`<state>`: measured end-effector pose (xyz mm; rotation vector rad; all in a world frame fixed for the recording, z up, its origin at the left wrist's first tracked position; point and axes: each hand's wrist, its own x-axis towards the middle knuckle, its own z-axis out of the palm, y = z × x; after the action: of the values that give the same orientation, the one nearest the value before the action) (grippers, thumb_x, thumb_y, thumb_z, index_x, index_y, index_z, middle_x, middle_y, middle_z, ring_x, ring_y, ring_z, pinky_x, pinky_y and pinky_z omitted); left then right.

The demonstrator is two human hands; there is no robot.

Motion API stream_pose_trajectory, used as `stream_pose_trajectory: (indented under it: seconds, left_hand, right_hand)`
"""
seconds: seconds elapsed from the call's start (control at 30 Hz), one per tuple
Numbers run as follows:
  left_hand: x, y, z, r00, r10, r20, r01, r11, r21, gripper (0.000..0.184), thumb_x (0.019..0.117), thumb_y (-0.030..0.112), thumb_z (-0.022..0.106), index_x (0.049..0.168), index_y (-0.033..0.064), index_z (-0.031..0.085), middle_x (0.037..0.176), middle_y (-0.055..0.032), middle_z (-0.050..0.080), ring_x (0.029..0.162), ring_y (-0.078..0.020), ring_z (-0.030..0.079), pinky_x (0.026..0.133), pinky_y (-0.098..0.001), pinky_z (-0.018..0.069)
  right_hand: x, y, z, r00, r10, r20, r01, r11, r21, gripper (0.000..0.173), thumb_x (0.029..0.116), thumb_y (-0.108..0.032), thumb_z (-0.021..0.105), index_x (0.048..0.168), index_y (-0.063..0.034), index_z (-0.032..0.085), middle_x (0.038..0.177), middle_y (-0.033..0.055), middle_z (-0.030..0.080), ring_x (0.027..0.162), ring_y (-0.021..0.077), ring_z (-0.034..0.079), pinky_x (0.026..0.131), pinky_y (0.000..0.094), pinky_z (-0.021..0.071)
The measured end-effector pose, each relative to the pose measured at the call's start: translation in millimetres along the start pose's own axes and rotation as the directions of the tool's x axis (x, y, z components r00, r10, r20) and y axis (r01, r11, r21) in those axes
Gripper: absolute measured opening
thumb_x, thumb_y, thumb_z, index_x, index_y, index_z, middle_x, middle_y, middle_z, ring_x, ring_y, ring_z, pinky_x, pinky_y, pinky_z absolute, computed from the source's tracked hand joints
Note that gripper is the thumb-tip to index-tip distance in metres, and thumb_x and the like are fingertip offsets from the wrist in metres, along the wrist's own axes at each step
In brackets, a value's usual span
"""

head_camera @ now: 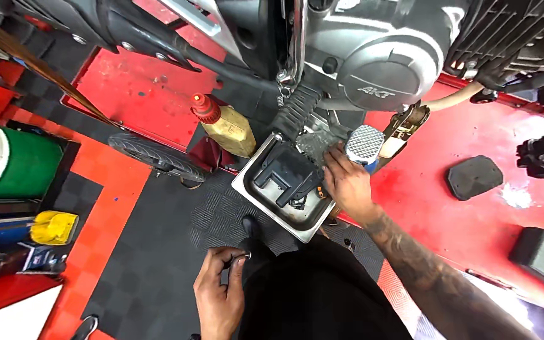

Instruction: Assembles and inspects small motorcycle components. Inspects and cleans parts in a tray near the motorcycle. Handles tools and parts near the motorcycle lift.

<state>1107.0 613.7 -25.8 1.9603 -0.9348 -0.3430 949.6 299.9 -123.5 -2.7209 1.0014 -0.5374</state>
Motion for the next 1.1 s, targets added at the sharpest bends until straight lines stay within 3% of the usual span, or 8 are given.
stream_pose_trajectory:
  seconds: [0.1, 0.3, 0.47, 0.57, 0.67, 0.8, 0.93, 1.1]
  left_hand:
    - [1, -1, -4, 1.0, 0.004, -0.008, -0.004, 1.0, 0.018, 0.02, 0.1002, 0.027, 0.062, 0.099, 0.0097, 0.072, 0.097, 0.0017, 0.067, 0.081, -0.0061, 0.066, 0.069, -0.0226, 0.0596]
    - [-3, -8, -8, 0.998, -0.022, -0.055, 0.022, 1.0, 0.003, 0.019, 0.1003, 0.025, 0.061, 0.099, 0.0091, 0.072, 0.096, 0.0016, 0.067, 0.079, -0.0055, 0.065, 0.067, -0.0215, 0.0583]
    - [-11, -14, -6, 0.996, -0.045, -0.077, 0.043, 0.999, -0.026, 0.018, 0.1001, 0.024, 0.062, 0.099, 0.0088, 0.072, 0.097, 0.0007, 0.067, 0.079, -0.0058, 0.065, 0.067, -0.021, 0.0589]
    - [-13, -18, -5, 0.995, -0.058, -0.084, 0.056, 0.998, -0.023, 0.018, 0.1, 0.023, 0.062, 0.099, 0.0079, 0.072, 0.096, 0.0002, 0.067, 0.078, -0.0057, 0.065, 0.066, -0.0206, 0.0587]
    - [-12, -19, -3, 0.996, -0.064, -0.066, 0.061, 0.997, -0.037, 0.018, 0.1005, 0.023, 0.061, 0.1, 0.0081, 0.072, 0.097, -0.0001, 0.067, 0.078, -0.0058, 0.064, 0.066, -0.0204, 0.058]
    - [-5, -14, -4, 0.998, -0.043, -0.051, 0.041, 0.999, -0.034, 0.017, 0.1002, 0.023, 0.063, 0.1, 0.0087, 0.072, 0.097, 0.0, 0.067, 0.079, -0.0063, 0.065, 0.067, -0.021, 0.0593]
    - [0, -15, -5, 0.999, -0.018, -0.049, 0.017, 0.999, -0.03, 0.016, 0.1003, 0.021, 0.062, 0.1, 0.0088, 0.072, 0.097, 0.0001, 0.067, 0.079, -0.006, 0.065, 0.067, -0.0209, 0.0591]
    - [-3, -17, -12, 0.996, -0.036, -0.086, 0.034, 0.999, -0.027, 0.017, 0.1003, 0.023, 0.062, 0.101, 0.0091, 0.072, 0.098, -0.0006, 0.067, 0.08, -0.0063, 0.066, 0.067, -0.0209, 0.059]
  right_hand:
    - [17, 13, 1, 0.992, -0.038, 0.123, 0.053, 0.992, -0.116, 0.038, 0.105, -0.019, 0.046, 0.136, -0.0071, 0.064, 0.152, 0.0105, 0.054, 0.138, 0.0337, 0.053, 0.103, 0.0541, 0.051]
    - [24, -1, -6, 0.91, 0.111, 0.399, 0.027, 0.945, -0.326, 0.036, 0.0948, -0.005, 0.057, 0.13, -0.0046, 0.066, 0.153, 0.0143, 0.051, 0.151, 0.0367, 0.033, 0.121, 0.0635, 0.0267]
    - [27, -18, -3, 0.904, 0.24, 0.355, -0.124, 0.939, -0.32, 0.029, 0.0976, -0.021, 0.057, 0.119, -0.0059, 0.071, 0.141, 0.0127, 0.061, 0.143, 0.0356, 0.045, 0.11, 0.0638, 0.0403]
    - [18, -40, -1, 0.967, 0.133, 0.218, -0.132, 0.991, -0.021, 0.042, 0.1016, -0.04, 0.056, 0.125, -0.0064, 0.068, 0.131, 0.0183, 0.065, 0.126, 0.0392, 0.059, 0.102, 0.0609, 0.0476]
    - [5, -68, 7, 0.922, -0.081, 0.378, 0.036, 0.991, 0.127, 0.059, 0.0871, -0.05, 0.075, 0.138, -0.0217, 0.063, 0.155, 0.0164, 0.046, 0.147, 0.0398, 0.037, 0.114, 0.0656, 0.0338]
    - [0, -75, 25, 0.801, -0.314, 0.51, 0.321, 0.944, 0.078, 0.06, 0.0779, -0.017, 0.082, 0.134, -0.0317, 0.066, 0.168, 0.0143, 0.024, 0.156, 0.0422, 0.011, 0.118, 0.0745, 0.0164]
    - [7, -71, 25, 0.785, -0.346, 0.513, 0.389, 0.921, 0.026, 0.043, 0.0878, -0.018, 0.076, 0.129, -0.0263, 0.068, 0.165, 0.0149, 0.029, 0.155, 0.0428, 0.014, 0.117, 0.0755, 0.0172]
    - [11, -78, -19, 0.93, -0.288, 0.228, 0.234, 0.944, 0.234, 0.037, 0.0937, -0.029, 0.073, 0.129, -0.0235, 0.067, 0.156, 0.0141, 0.043, 0.145, 0.0364, 0.039, 0.111, 0.0572, 0.0428]
